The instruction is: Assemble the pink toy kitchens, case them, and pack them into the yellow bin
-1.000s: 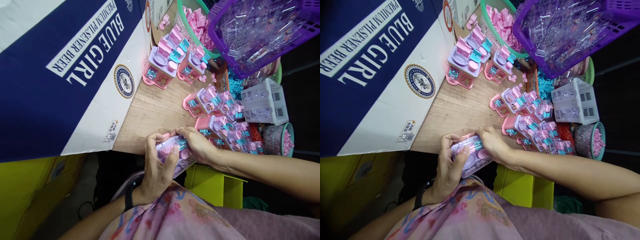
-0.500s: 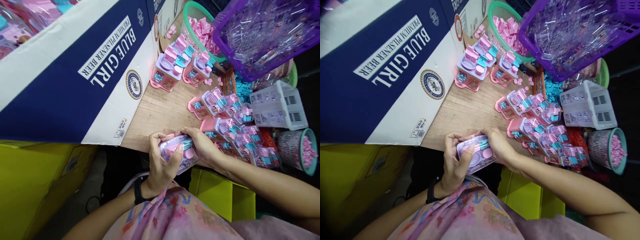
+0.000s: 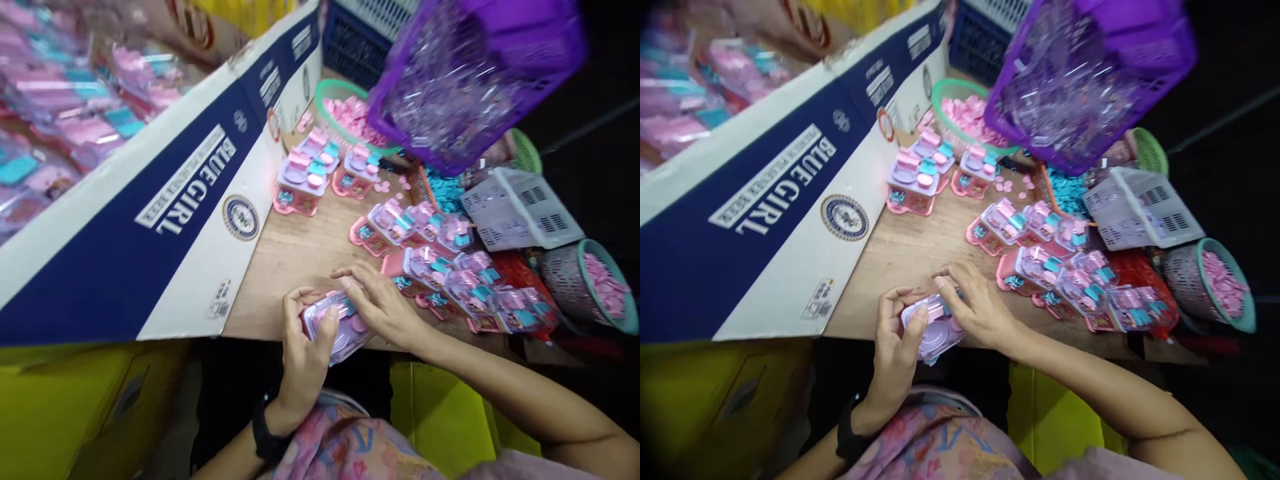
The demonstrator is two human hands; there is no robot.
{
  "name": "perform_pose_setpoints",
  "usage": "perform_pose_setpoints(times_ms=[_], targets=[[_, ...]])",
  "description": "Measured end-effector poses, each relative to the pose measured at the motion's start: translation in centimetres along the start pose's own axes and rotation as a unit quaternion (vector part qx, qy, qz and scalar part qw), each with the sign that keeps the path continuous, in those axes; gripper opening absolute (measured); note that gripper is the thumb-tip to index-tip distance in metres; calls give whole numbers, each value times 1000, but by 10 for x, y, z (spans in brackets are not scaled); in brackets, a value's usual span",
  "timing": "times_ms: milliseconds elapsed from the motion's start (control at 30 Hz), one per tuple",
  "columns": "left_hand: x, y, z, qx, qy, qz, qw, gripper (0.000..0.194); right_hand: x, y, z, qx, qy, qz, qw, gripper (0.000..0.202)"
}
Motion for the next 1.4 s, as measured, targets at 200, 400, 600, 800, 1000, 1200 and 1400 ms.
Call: perform_pose_setpoints(times_ms=[200, 400, 600, 800, 1000, 1200, 1400], targets=[[6, -57, 70, -104, -74, -1, 992, 43, 20, -1, -87, 108, 149, -80, 980, 19], [29, -98, 144, -232, -187, 97, 950, 31, 130, -33, -198, 123, 258, 118, 951, 22], [77, -95, 150, -163, -293, 335, 881, 19, 217, -103, -261, 222, 249, 213, 918, 31], [130, -158, 136, -13, -400, 445, 801, 9, 281, -157, -293, 331, 201, 270, 882, 55], [134, -253, 171, 6, -618, 374, 692, 59, 321, -165, -298, 402, 121, 318, 850, 51], [124, -291, 203, 3, -654, 347, 672, 79, 332, -146, -297, 454, 10, 332, 827, 26], [110, -290, 198, -12, -622, 335, 708, 61, 300, -133, -283, 435, -208, 295, 825, 16]])
Point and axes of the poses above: each hand's wrist, its own y-axis away from the middle knuckle, its own z-axis out of the palm, x = y × z, the point moved 8 cm from there along -y, towards the middle knuckle, and after that the axes turned 12 degrees about -z, right-handed, at the moved point
